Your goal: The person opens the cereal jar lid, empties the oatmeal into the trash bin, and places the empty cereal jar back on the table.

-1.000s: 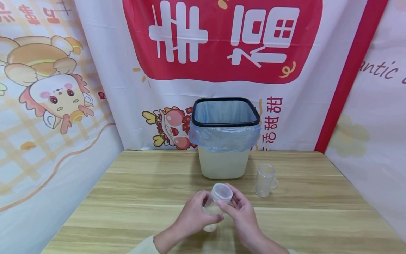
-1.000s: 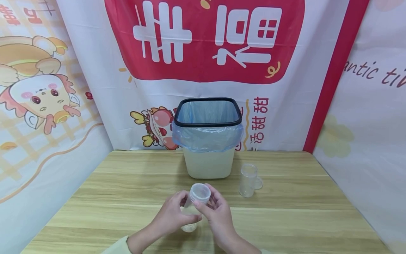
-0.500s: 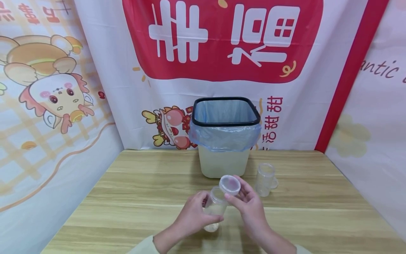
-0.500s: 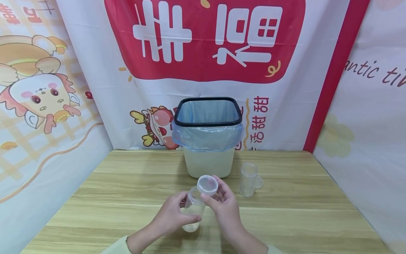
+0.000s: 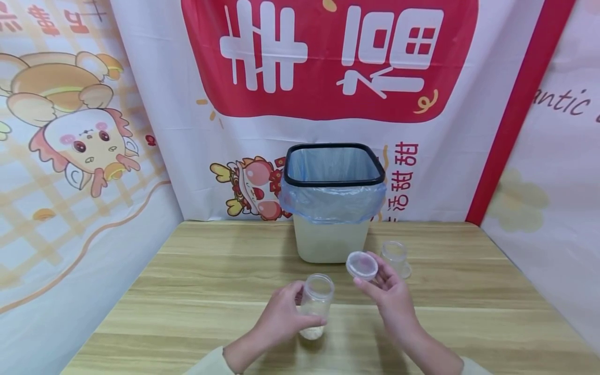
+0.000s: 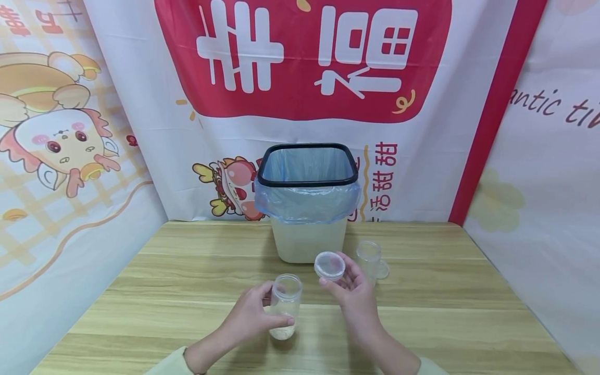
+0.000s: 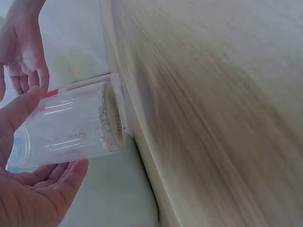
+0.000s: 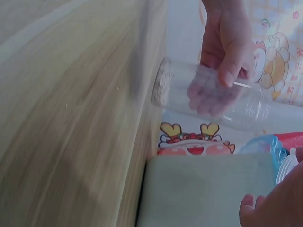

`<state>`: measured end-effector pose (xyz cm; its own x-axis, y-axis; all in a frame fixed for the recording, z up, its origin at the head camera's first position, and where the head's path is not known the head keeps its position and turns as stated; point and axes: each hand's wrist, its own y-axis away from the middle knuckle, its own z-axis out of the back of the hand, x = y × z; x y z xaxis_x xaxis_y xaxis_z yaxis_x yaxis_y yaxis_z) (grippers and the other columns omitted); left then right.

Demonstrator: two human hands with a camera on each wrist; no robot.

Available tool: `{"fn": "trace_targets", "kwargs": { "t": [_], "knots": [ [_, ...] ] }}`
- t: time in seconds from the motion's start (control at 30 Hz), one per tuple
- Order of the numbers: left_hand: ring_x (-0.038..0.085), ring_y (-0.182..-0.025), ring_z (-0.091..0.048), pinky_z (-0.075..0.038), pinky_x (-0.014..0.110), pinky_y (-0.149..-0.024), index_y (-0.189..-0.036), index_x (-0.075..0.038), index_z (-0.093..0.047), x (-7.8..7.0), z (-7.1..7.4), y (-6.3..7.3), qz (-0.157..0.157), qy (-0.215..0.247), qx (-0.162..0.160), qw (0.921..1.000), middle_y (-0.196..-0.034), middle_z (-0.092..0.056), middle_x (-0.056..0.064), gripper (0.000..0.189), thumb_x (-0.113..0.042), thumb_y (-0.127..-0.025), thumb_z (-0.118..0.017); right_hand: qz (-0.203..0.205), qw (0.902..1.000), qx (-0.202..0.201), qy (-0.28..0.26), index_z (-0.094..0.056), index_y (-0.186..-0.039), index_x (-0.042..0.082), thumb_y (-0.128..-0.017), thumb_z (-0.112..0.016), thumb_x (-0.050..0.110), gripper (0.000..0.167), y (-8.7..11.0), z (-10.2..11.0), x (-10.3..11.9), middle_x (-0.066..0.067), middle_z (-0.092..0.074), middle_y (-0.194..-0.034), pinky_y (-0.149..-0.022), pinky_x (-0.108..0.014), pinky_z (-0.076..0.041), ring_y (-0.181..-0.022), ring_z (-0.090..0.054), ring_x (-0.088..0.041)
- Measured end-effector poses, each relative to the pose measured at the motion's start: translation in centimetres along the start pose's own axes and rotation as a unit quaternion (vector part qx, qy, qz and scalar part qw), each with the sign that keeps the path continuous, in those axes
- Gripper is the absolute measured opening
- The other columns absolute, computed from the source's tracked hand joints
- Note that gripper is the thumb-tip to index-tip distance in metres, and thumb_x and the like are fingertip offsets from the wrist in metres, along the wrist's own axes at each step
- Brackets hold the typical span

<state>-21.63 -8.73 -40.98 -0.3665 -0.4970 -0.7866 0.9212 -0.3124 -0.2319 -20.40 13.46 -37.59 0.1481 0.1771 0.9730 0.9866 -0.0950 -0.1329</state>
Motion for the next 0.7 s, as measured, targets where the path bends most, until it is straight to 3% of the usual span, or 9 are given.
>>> {"fn": "trace_targets", "kwargs": {
  "t": [0.3, 0.5, 0.7],
  "knots": [
    [0.018, -0.088, -0.063, -0.054, 0.033, -0.079, -0.108, -0.005, -0.063, 0.5, 0.2, -0.3, 0.009, -0.018, -0.003, 0.9998, -0.096, -0.066, 0.0, 0.058, -0.032, -0.064, -0.091, -0.013, 0.9997, -0.012, 0.019, -0.037, -0.145, 0.001, -0.087, -0.067, -0.005, 0.066, -1.0, 2.6, 1.0, -0.016, -0.045, -0.144, -0.094, -0.021, -0.046, -0.113, -0.055, -0.001],
    [0.019, -0.089, -0.063, -0.054, 0.036, -0.079, -0.106, -0.006, -0.063, 0.8, 0.4, -0.4, 0.02, -0.018, -0.001, 0.9996, -0.096, -0.066, 0.001, 0.055, -0.03, -0.064, -0.091, 0.002, 0.9994, -0.031, 0.014, -0.042, -0.143, 0.003, -0.085, -0.07, -0.004, 0.065, -1.3, 4.1, 1.2, 0.013, -0.062, -0.12, -0.092, -0.018, -0.046, -0.113, -0.056, -0.001],
    [0.026, -0.095, -0.064, -0.054, 0.043, -0.084, -0.107, -0.005, -0.063, 1.1, 0.4, -0.6, 0.03, -0.005, 0.002, 0.9995, -0.103, -0.066, 0.007, 0.055, -0.026, -0.065, -0.091, 0.022, 0.9987, -0.037, 0.028, -0.038, -0.144, -0.004, -0.086, -0.07, -0.004, 0.066, -1.6, 6.0, 1.5, 0.019, -0.063, -0.112, -0.089, -0.016, -0.047, -0.108, -0.057, 0.002]
  ]
}}
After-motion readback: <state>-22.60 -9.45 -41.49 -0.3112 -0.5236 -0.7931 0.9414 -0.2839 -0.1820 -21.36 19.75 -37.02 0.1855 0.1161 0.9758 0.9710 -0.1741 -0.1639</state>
